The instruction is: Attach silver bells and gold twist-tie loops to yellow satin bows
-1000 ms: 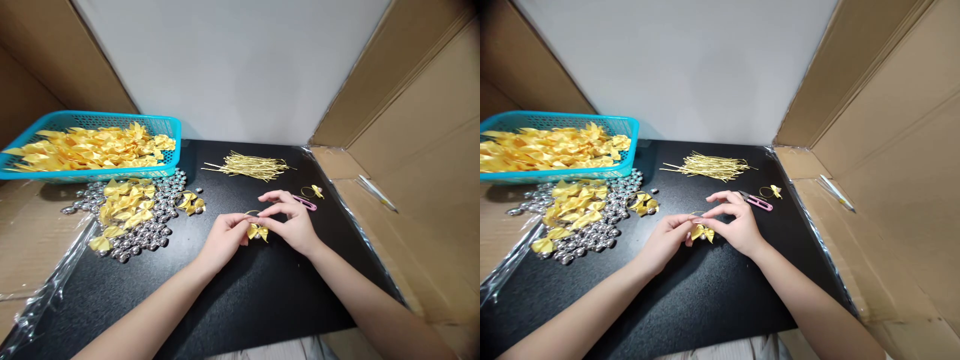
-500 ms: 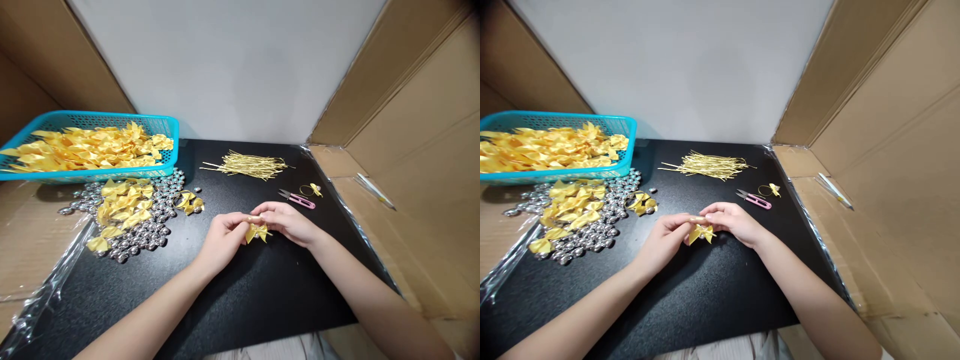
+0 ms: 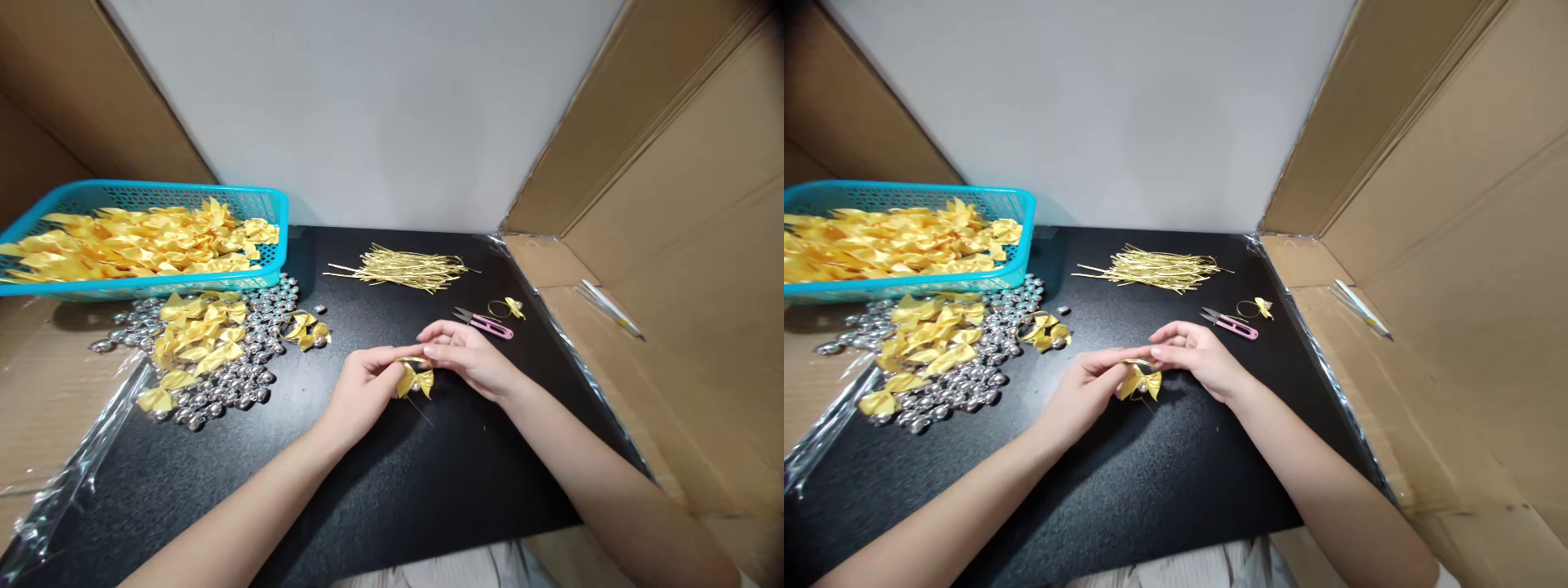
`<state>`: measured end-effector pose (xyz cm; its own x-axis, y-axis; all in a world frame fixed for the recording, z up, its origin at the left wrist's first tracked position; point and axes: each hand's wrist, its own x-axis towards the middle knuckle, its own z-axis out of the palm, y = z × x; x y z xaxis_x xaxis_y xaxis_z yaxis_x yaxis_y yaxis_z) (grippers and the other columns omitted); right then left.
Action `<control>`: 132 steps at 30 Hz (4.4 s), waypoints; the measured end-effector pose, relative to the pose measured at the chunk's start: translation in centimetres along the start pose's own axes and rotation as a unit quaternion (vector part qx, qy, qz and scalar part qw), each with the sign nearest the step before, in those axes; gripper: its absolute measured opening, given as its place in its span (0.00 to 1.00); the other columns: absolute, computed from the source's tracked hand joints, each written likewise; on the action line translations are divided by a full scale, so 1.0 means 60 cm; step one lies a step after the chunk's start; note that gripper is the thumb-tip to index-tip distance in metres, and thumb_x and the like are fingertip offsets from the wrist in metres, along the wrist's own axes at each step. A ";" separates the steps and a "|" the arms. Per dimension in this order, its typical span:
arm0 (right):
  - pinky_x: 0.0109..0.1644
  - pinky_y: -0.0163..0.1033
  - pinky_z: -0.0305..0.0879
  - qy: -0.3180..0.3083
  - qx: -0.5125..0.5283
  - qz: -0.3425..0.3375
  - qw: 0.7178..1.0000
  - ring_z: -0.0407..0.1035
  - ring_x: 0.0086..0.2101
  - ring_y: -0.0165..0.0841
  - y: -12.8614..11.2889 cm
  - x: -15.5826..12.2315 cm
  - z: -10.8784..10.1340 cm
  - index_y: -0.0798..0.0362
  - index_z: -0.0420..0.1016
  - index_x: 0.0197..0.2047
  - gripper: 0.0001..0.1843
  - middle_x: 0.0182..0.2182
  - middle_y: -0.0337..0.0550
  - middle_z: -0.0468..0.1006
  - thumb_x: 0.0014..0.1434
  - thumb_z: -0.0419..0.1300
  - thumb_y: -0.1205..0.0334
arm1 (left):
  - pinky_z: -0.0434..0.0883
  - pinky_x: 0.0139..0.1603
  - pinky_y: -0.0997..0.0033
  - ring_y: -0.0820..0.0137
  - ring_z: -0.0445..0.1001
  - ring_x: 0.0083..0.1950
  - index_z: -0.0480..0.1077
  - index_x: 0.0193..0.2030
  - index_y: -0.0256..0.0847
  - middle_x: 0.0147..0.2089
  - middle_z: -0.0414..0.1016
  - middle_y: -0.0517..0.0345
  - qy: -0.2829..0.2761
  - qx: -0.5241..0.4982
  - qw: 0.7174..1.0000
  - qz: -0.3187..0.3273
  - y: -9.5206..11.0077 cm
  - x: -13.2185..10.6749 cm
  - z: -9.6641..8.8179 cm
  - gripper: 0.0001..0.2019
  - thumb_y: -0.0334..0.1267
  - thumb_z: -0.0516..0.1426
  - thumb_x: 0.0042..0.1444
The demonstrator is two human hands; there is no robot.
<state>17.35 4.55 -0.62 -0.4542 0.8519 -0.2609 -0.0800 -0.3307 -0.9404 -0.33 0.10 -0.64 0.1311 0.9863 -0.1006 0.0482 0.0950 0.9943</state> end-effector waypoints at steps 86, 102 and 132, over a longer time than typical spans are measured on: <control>0.36 0.44 0.55 0.294 -0.470 -0.500 0.665 0.59 0.26 0.33 0.025 -0.043 0.063 0.50 0.60 0.21 0.12 0.18 0.34 0.62 0.46 0.59 0.74 | 0.60 0.29 0.73 0.74 0.61 0.26 0.81 0.46 0.39 0.24 0.67 0.62 0.100 0.037 0.993 0.051 -0.013 0.001 -0.001 0.19 0.34 0.52 0.52; 0.40 0.46 0.51 0.305 -0.505 -0.466 0.659 0.60 0.25 0.31 0.024 -0.037 0.075 0.51 0.65 0.20 0.13 0.15 0.32 0.63 0.51 0.63 0.69 | 0.59 0.29 0.74 0.74 0.60 0.26 0.79 0.50 0.44 0.23 0.66 0.64 0.092 0.078 0.989 0.081 -0.019 -0.005 0.005 0.21 0.31 0.53 0.52; 0.32 0.36 0.54 -0.092 -0.166 -0.139 0.972 0.56 0.25 0.28 -0.016 -0.011 -0.014 0.52 0.65 0.25 0.22 0.23 0.34 0.64 0.59 0.59 0.43 | 0.55 0.26 0.73 0.75 0.58 0.24 0.81 0.46 0.45 0.21 0.59 0.64 -0.004 0.047 0.991 0.122 0.015 -0.006 -0.010 0.19 0.31 0.53 0.52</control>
<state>18.49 4.63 0.28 -0.6094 0.7924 0.0276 0.0542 0.0763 -0.9956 -0.94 -0.10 0.33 0.1573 0.9773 0.1418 0.1065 -0.1595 0.9814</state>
